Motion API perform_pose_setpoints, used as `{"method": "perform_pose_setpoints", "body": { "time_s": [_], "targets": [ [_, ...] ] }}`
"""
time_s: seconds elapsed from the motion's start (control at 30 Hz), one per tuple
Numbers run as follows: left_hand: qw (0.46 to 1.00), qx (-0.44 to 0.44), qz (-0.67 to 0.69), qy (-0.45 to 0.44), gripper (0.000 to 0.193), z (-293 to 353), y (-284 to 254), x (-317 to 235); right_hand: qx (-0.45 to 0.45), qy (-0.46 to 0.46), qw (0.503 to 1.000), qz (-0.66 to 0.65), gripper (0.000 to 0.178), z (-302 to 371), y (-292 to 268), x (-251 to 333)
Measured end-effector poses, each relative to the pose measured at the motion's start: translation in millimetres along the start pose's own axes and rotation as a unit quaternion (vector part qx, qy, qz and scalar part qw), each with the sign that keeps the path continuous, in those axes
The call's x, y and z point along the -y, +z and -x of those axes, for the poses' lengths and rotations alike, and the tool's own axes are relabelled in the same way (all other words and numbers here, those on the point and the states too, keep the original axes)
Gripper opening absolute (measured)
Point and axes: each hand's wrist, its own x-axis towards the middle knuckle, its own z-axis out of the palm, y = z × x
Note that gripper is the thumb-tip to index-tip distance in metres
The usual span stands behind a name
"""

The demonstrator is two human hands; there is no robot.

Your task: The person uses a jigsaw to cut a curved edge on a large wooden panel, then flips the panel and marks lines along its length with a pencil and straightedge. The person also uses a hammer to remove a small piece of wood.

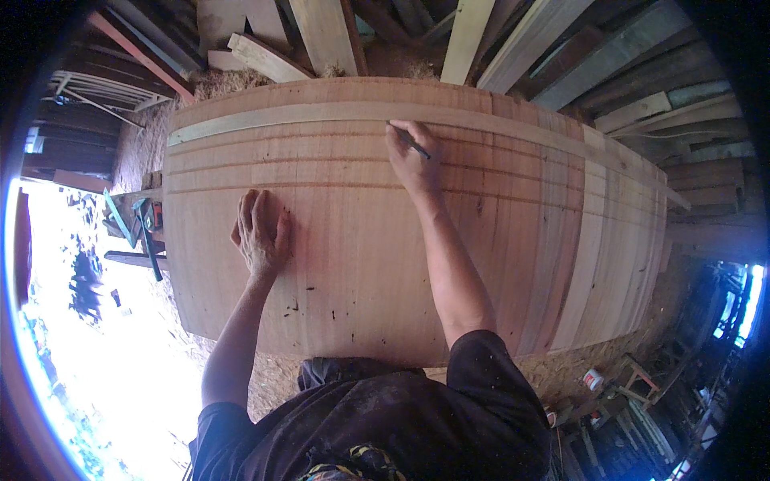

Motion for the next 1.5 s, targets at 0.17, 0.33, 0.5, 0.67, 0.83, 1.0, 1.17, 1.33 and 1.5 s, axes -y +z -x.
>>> {"method": "perform_pose_setpoints", "body": {
  "time_s": [0.17,0.33,0.5,0.67,0.83,1.0,1.17,1.33,1.5],
  "targets": [
    [1.0,0.01,-0.01,-0.001,0.063,0,-1,0,0.007,0.003,1.0,0.0,0.014,0,-1,3],
    [1.0,0.011,0.001,-0.007,0.065,0,-1,1,-0.003,-0.016,1.0,0.013,0.014,0,0,3],
    [1.0,0.014,-0.003,-0.007,0.065,0,-1,2,-0.01,-0.024,1.0,0.008,0.012,1,2,2],
    [1.0,0.017,-0.009,-0.009,0.066,0,-1,1,0.004,0.013,1.0,0.007,0.012,1,1,2],
    [1.0,0.009,0.005,-0.003,0.066,-1,-2,-1,-0.014,-0.023,0.999,0.018,0.012,-1,2,-1],
    [1.0,0.005,-0.001,-0.005,0.066,0,0,2,0.002,0.015,1.0,0.008,0.012,1,1,0],
    [1.0,0.002,0.009,-0.007,0.065,-1,-3,-1,-0.003,0.003,1.0,-0.006,0.013,2,4,-7],
    [1.0,0.009,0.01,-0.007,0.065,0,-2,2,-0.002,0.001,1.0,0.012,0.013,3,3,-4],
    [1.0,0.007,0.003,0.003,0.066,3,1,2,-0.031,0.008,0.997,-0.075,0.012,19,-7,10]
  ]
}}
